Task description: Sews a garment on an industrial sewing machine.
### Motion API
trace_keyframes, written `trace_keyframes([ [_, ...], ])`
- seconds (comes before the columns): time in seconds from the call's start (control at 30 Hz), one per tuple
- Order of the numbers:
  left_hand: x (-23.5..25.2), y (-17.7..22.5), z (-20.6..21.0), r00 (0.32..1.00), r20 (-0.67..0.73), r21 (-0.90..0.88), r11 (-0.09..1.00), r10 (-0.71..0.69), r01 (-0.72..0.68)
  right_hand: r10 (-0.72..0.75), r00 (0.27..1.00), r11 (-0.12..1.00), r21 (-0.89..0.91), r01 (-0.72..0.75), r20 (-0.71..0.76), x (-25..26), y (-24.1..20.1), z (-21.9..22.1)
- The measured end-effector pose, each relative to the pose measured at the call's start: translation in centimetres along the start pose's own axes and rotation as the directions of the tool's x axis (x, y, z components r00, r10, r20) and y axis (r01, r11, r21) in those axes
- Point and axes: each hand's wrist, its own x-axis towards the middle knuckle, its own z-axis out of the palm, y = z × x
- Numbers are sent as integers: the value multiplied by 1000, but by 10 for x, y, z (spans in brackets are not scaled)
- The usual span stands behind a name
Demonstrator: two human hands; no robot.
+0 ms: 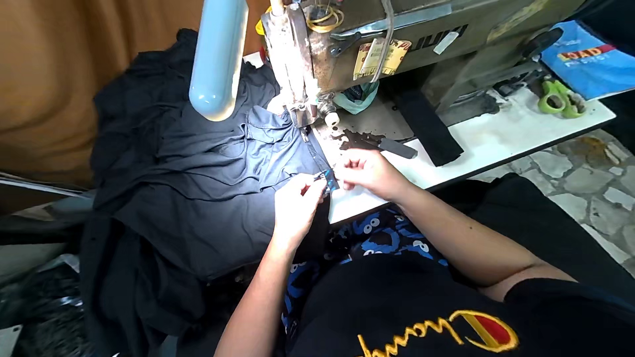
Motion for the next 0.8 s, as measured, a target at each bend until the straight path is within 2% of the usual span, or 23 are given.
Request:
trace_keyframes([
  [0.07,-3,-10,-3,995,-99,56,998,3,3,112,990,994,-7,-113,-84,15,5,-3],
  [0.1,-7,-17,-5,989,-146,43,999,-17,24,209,975,978,45,-206,-79,21,7,-3],
  [0.17,-17,-28,-9,967,-248,-65,997,-50,35,397,916,885,242,-398,56,26,7,2],
  [0.2,-21,-31,-12,954,-294,-130,991,-61,23,433,890,837,302,-457,144,26,5,8],
  [0.27,-26,-34,-19,928,-359,-256,967,-103,8,441,876,808,338,-482,196,24,4,20],
  [0.37,-25,-36,-27,901,-380,-436,900,-207,23,467,874,796,367,-481,132,29,1,34],
  [0.5,-24,-38,-35,901,-365,-481,876,-234,33,522,845,665,565,-488,115,22,3,45],
  [0.67,-23,-37,-41,894,-372,-464,884,-251,55,616,778,654,470,-592,122,8,3,38],
  [0.8,-22,-37,-40,905,-346,-453,889,-246,69,598,793,733,321,-600,118,7,1,34],
])
